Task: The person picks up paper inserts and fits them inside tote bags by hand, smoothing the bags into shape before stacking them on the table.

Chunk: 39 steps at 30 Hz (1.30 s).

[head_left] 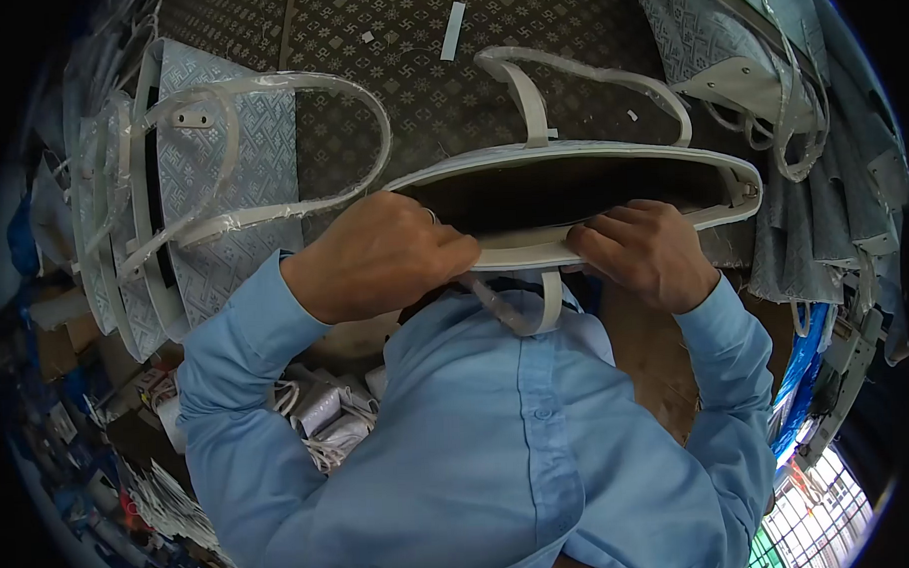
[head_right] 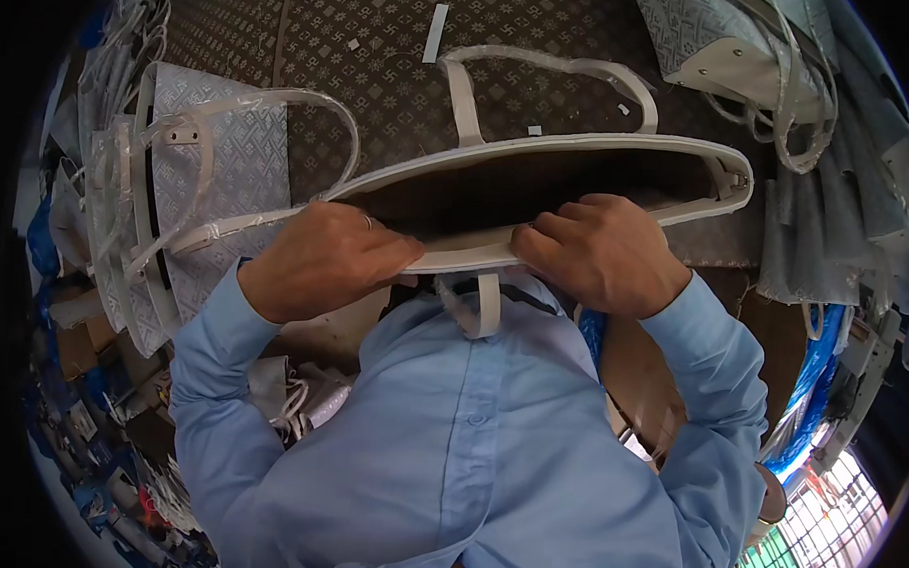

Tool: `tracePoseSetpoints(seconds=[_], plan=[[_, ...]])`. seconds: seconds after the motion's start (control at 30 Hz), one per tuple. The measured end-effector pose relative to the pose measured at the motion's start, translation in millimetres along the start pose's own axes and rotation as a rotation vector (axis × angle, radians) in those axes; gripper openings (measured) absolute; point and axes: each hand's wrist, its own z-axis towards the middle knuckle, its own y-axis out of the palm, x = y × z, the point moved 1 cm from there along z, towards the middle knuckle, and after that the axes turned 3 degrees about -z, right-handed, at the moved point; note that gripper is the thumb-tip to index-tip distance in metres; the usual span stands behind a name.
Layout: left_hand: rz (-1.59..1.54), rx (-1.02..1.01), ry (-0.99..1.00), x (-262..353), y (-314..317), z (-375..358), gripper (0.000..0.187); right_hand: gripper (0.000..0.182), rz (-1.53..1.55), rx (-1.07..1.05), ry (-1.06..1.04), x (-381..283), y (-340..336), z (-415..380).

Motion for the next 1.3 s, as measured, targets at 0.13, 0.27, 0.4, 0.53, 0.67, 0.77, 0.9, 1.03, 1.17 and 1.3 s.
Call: tracePoseSetpoints(seconds=[0.13, 0.27, 0.4, 0.53, 0.67, 0.77, 0.9, 1.03, 1.17, 1.3], plan=[[0.131, 0.017, 0.102, -3.5, 8.0, -8.1, 0.014, 0.014, -0.025, -0.008, -0.004, -0.8, -0.2, -1.7], [0.154, 0.098, 0.188, -6.2, 12.0, -10.7, 0.017, 0.021, 0.028, 0.0, 0.0, 0.6, -0.6, 0.6], [0.219, 0.131, 0.215, -3.5, 8.7, -8.3, 0.015, 0.027, 0.048, -0.032, -0.017, 5.8, -5.0, 4.5], [0.501, 0.363, 0.186, 9.4, 8.2, -17.6, 0.028, 0.025, 0.013, 0.037, 0.027, -3.3, -2.9, 7.7], [0.365, 0.427, -0.026, 28.7, 31.5, -18.5, 0.027, 0.026, -0.006, 0.36, -0.067, -19.5, 15.5, 7.3], [0.182, 0.501, -0.1, 30.2, 38.3, -18.7, 0.026, 0.028, -0.034, 0.397, -0.129, -22.2, 19.2, 3.3], [0.152, 0.51, -0.007, 25.4, 42.3, -26.1, 0.025, 0.025, -0.11, 0.289, -0.217, -24.2, 13.6, 2.8], [0.414, 0.666, -0.077, 25.4, 40.6, -47.9, 0.031, 0.025, -0.082, 0.368, -0.212, -23.9, 13.2, 10.3], [-0.054, 1.002, -0.347, 12.4, 47.4, -72.3, 0.043, 0.023, 0.084, 0.265, -0.011, -41.2, 3.9, 25.5], [-0.88, 1.152, -0.267, -2.8, 90.2, -24.6, 0.064, 0.019, 0.171, 0.229, 0.05, -65.6, 25.9, 65.1]])
